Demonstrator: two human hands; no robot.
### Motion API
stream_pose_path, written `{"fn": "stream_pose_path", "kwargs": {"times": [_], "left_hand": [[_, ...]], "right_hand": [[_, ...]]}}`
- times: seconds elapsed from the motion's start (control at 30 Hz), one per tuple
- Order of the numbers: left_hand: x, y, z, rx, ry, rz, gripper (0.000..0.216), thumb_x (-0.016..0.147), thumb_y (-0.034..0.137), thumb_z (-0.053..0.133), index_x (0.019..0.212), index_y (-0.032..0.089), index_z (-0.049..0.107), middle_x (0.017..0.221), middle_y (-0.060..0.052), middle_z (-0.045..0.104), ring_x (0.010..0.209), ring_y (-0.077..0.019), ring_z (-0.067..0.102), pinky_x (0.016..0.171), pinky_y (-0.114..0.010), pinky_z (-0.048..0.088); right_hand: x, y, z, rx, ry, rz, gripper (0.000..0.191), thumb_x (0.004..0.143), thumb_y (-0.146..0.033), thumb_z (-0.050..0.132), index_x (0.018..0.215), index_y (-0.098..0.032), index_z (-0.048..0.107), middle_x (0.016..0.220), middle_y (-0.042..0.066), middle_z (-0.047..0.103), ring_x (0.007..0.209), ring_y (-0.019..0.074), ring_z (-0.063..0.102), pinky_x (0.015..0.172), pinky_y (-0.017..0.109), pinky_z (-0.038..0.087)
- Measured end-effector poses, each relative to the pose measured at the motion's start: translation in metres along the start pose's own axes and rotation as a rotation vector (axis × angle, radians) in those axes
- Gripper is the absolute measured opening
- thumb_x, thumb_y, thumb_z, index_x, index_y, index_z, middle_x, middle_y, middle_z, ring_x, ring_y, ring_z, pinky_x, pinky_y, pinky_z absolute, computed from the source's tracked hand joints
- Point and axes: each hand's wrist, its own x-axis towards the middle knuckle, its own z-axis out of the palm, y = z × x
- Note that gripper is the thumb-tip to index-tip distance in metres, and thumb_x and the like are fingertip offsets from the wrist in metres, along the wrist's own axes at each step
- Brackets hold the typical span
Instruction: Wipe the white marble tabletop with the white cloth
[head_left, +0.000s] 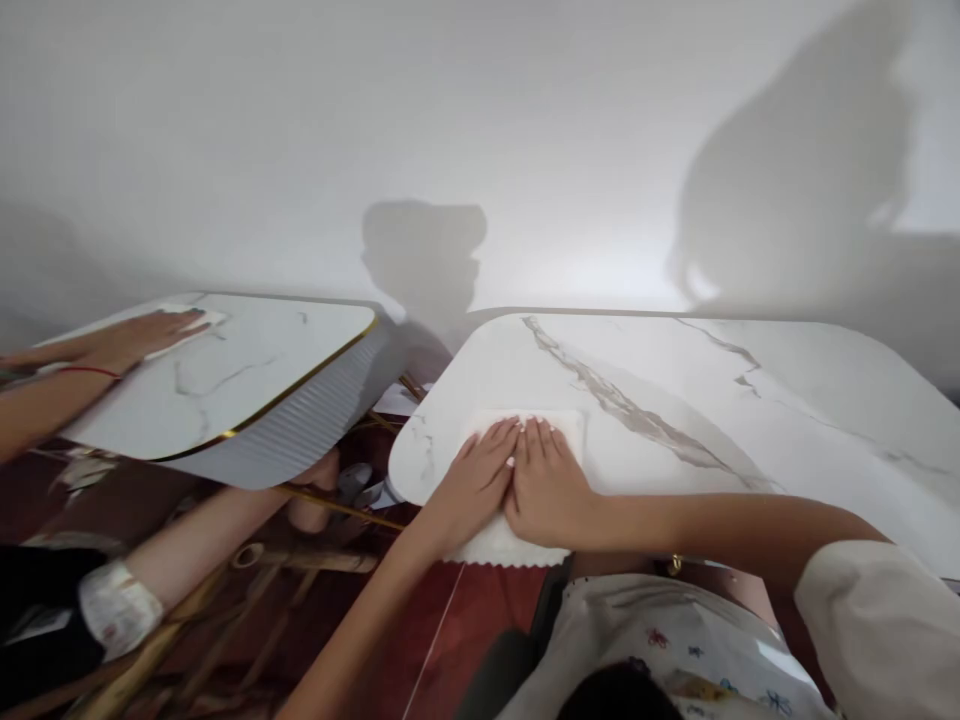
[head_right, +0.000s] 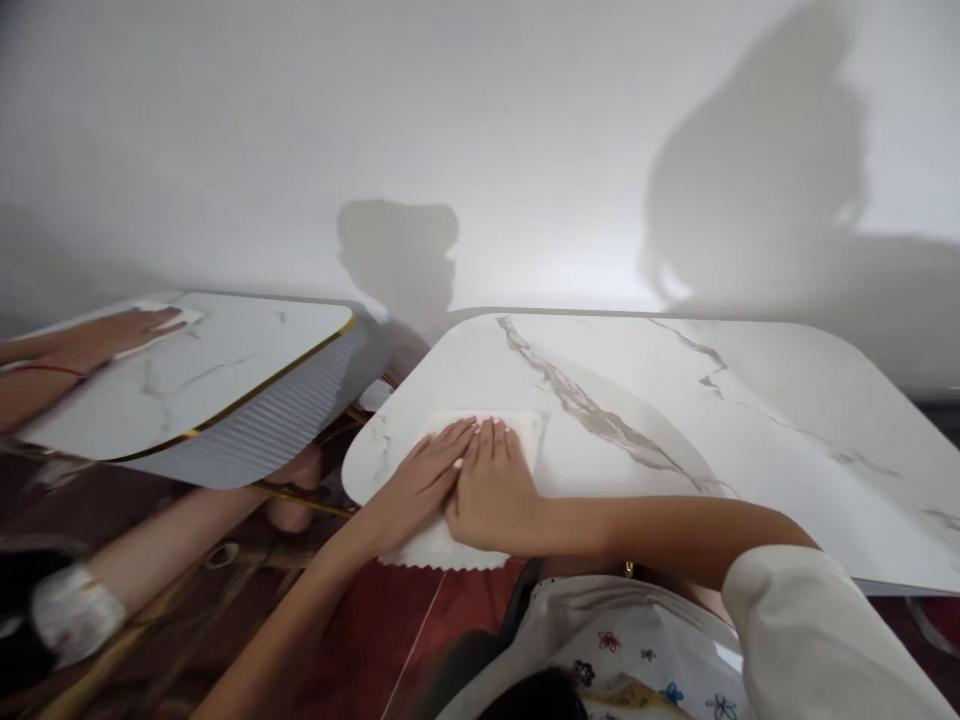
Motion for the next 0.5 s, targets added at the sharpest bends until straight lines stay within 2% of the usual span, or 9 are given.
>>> {"fn": "stream_pose_path", "kwargs": {"times": [0.1, 0.2, 0.37, 0.5], "left_hand": [[-0.004, -0.048, -0.004, -0.079, 0.046, -0.039, 0.055, 0.093, 0.028, 0.017, 0.145, 0.019, 0.031, 0.153, -0.001, 0.027, 0.141, -0.011, 0.023, 0.115, -0.033, 0.02], [0.007, -0.092, -0.005, -0.135, 0.139, -0.064, 0.054, 0.093, 0.032, 0.018, 0.144, 0.022, 0.035, 0.151, -0.001, 0.032, 0.14, -0.0138, 0.026, 0.115, -0.037, 0.021], [0.056, -0.153, -0.001, -0.219, 0.267, 0.023, 0.057, 0.093, 0.044, 0.023, 0.14, 0.02, 0.042, 0.147, -0.005, 0.039, 0.137, -0.0203, 0.034, 0.115, -0.042, 0.023], [0.106, -0.186, 0.0, -0.3, 0.303, 0.086, 0.058, 0.092, 0.047, 0.026, 0.137, 0.017, 0.045, 0.147, -0.007, 0.04, 0.136, -0.0208, 0.035, 0.116, -0.039, 0.023]], "right_hand": [[0.04, -0.021, 0.015, -0.011, 0.017, -0.049, 0.072, 0.086, -0.035, 0.041, 0.138, 0.013, 0.033, 0.146, 0.029, 0.029, 0.137, 0.0404, 0.024, 0.113, 0.052, 0.02], [0.081, -0.031, 0.025, -0.032, 0.017, -0.047, 0.068, 0.088, -0.034, 0.039, 0.138, 0.012, 0.034, 0.146, 0.027, 0.032, 0.136, 0.0367, 0.027, 0.113, 0.048, 0.021], [0.146, -0.023, 0.036, -0.02, 0.054, -0.026, 0.062, 0.09, -0.029, 0.038, 0.137, 0.012, 0.034, 0.143, 0.029, 0.035, 0.135, 0.0346, 0.031, 0.112, 0.044, 0.021], [0.188, 0.001, 0.041, -0.046, 0.086, 0.001, 0.06, 0.091, -0.028, 0.037, 0.136, 0.012, 0.036, 0.143, 0.029, 0.037, 0.134, 0.0342, 0.032, 0.111, 0.043, 0.02]]}}
